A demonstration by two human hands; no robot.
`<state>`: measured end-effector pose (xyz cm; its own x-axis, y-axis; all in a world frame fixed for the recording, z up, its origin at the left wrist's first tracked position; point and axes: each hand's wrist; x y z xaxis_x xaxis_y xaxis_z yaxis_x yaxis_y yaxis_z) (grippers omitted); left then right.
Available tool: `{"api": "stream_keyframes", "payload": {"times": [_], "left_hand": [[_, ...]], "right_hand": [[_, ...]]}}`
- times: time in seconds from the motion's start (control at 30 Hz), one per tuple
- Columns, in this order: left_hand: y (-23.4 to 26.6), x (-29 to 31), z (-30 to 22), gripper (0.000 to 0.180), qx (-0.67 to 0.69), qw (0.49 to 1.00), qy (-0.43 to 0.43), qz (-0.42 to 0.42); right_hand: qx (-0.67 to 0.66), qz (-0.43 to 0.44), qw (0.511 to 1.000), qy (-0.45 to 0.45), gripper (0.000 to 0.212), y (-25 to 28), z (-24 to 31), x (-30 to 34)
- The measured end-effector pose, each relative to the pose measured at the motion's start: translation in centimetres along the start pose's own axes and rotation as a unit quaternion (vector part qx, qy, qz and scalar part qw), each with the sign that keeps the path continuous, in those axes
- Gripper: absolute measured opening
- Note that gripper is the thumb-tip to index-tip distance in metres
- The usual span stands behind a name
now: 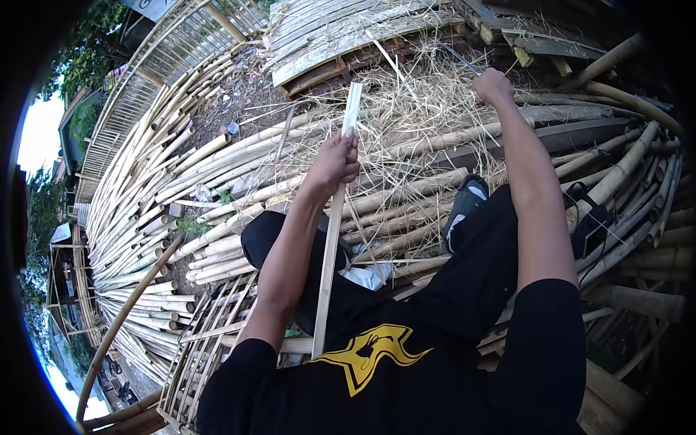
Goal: The person shaves a long bamboo strip with a knife. The person holds the bamboo strip with one hand while repeatedly sliding the knife along its length to remove thin shavings.
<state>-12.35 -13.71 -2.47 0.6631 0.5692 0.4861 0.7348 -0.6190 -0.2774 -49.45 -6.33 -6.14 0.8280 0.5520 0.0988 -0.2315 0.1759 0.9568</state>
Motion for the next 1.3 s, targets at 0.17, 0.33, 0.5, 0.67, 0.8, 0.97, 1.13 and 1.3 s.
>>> {"api": "stream_keyframes", "payload": {"times": [0.17,0.33,0.5,0.67,0.8,0.97,1.13,1.3], "left_hand": [[0.7,-1.4,-0.9,0.028,0.046,0.996,-0.015,0.071],[0.6,-1.6,-0.5,0.027,0.071,0.994,-0.012,0.085],[0.3,-1.3,-0.3,0.023,0.073,0.991,-0.007,0.109],[0.7,-1.6,-0.1,0.022,0.085,0.988,-0.005,0.13],[0.3,-1.9,-0.1,0.02,0.089,0.989,-0.004,0.118],[0.0,-1.8,0.5,0.018,0.073,0.993,0.009,0.095],[-0.6,0.7,-0.3,0.022,0.093,0.979,0.046,0.174],[2.1,-0.4,-1.1,0.02,0.115,0.987,0.005,0.11]], "right_hand": [[0.008,0.068,0.99,0.127,0.036,0.1,5.8,4.2],[0.018,0.186,0.946,0.266,0.029,-0.5,13.1,12.6],[0.036,0.197,0.934,0.297,0.028,-0.8,13.7,14.4],[0.017,0.187,0.936,0.297,0.028,-1.6,13.4,14.6],[0.023,0.185,0.935,0.301,0.027,-1.7,13.3,14.4],[0.046,0.133,0.942,0.306,0.026,-2.8,12.6,13.1],[0.013,0.094,0.995,0.001,0.036,-2.9,5.3,1.7],[0.04,0.05,0.995,0.072,0.038,-0.6,4.4,1.6]]}}
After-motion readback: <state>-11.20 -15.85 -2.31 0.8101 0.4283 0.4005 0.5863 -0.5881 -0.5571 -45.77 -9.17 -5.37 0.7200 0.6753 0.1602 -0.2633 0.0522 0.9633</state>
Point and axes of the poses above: each hand's wrist, its own x-axis away from the middle knuckle, its own y-axis out of the back of the hand, z = x × y, and after that the axes turned 1 degree about x, right-handed
